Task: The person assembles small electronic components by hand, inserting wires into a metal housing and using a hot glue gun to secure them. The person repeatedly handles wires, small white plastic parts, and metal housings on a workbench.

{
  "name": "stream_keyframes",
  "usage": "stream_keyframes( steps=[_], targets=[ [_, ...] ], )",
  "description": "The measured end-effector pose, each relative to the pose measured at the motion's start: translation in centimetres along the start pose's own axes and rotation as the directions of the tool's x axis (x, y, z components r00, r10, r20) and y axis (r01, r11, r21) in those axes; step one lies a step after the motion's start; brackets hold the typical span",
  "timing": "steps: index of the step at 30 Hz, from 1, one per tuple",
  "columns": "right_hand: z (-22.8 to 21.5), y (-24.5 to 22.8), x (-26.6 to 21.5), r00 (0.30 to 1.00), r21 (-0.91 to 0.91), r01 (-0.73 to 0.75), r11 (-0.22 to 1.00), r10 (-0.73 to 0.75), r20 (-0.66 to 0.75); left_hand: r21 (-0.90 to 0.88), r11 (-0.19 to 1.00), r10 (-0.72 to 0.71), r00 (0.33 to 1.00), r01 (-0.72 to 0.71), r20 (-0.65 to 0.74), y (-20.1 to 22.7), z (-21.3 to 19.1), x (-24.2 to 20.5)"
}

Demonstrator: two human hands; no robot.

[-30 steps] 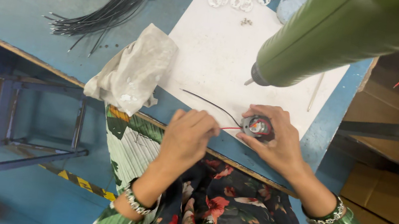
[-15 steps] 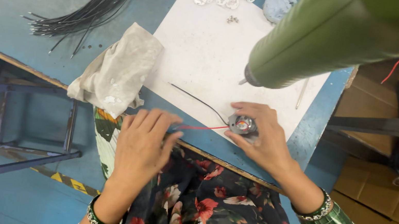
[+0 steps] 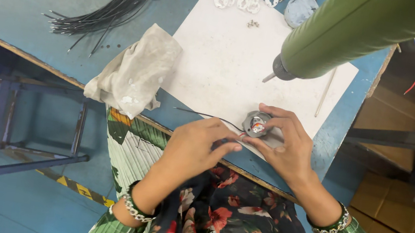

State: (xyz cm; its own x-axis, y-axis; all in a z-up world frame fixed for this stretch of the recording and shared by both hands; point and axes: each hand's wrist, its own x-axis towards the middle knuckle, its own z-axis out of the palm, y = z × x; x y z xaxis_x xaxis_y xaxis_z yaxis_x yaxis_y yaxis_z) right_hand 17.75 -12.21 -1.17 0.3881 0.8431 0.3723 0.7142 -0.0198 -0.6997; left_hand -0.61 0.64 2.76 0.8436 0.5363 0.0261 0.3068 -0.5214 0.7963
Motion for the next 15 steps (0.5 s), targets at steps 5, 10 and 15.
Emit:
stream_keyframes(
  steps=[5,10,15],
  targets=[
    [0.0,-0.4,0.2,1.000,0.016,0.008,1.000,-0.008,-0.006,-0.365,0.912,-0.135,0.977,0.186,0.163,-1.8,-2.3,0.1],
    [0.0,-0.7,0.4,0.999,0.003,0.030,1.000,-0.030,0.014,-0.570,0.791,-0.042,0.949,0.222,0.311,-2.6,-5.4,1.0],
    [0.0,-0.8,0.7,0.998,0.016,0.054,0.998,-0.055,0.033,0.101,0.980,-0.190,0.948,0.170,0.255,-0.3,-1.6,2.5]
  ],
)
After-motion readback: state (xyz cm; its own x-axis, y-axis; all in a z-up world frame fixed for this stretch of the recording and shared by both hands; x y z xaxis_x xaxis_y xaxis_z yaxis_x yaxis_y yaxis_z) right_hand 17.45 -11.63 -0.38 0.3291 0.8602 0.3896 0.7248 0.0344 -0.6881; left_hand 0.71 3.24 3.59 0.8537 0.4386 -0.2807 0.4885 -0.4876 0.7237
